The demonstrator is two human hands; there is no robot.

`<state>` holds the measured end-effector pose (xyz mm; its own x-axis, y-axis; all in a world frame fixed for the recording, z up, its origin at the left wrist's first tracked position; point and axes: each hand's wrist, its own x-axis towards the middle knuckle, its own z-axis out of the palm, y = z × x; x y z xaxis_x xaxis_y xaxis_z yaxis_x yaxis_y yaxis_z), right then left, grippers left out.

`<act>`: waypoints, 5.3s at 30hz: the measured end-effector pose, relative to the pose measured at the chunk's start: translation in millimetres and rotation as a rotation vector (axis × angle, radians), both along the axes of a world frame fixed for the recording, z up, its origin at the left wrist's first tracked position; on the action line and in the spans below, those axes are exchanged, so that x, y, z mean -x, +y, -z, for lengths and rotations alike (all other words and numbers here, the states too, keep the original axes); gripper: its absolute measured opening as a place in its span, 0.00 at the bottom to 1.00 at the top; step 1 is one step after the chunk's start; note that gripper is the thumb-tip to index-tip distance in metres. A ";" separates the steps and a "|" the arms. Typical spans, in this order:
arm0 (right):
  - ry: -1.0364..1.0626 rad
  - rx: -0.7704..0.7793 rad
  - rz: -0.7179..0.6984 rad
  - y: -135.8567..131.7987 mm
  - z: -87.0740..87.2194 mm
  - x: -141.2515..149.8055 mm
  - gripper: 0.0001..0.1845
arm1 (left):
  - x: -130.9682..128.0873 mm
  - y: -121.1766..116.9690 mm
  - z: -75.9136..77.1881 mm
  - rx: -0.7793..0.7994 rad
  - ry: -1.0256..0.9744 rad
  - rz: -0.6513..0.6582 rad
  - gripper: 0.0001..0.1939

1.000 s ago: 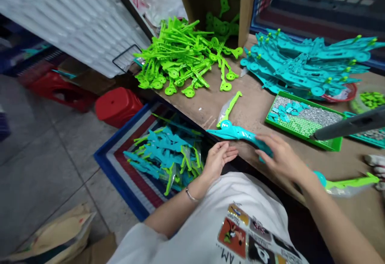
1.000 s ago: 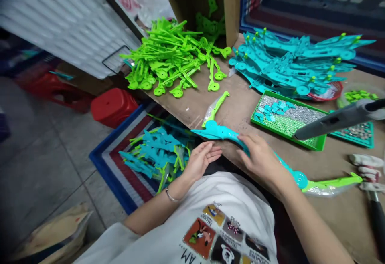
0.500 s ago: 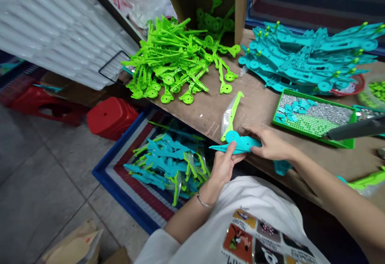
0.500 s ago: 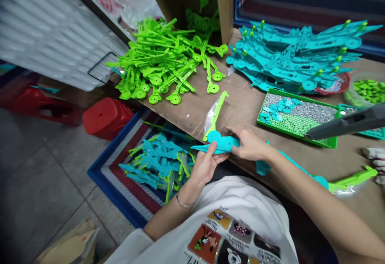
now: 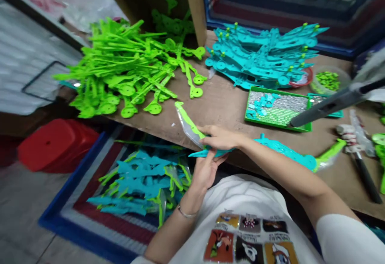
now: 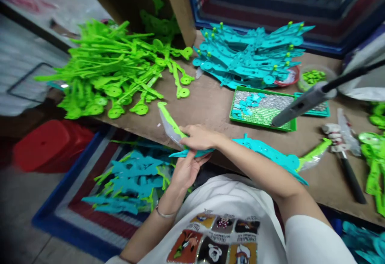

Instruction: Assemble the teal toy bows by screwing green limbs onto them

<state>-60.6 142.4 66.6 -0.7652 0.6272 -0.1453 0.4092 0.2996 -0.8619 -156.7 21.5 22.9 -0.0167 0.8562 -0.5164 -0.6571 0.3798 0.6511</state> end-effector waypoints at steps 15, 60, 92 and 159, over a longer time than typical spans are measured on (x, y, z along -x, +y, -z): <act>-0.171 -0.302 0.349 -89.4 -39.4 -212.0 0.17 | 22.5 35.4 -2.5 0.273 0.067 0.370 0.26; -0.731 -0.577 0.556 171.0 -17.0 -335.0 0.19 | -49.1 31.9 38.6 -1.210 1.342 0.176 0.19; 0.126 -0.143 1.160 -129.5 -8.1 -233.9 0.03 | -141.0 64.7 -25.0 -0.943 1.063 0.512 0.05; -0.266 -0.704 0.708 -195.5 -23.1 -320.3 0.28 | -87.1 79.0 -24.8 -1.329 1.694 0.914 0.37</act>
<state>259.7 -53.1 89.7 -0.1841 0.9298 0.3187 0.8398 0.3173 -0.4405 -69.6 100.5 47.7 0.7656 0.6179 0.1792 0.5628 -0.7782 0.2788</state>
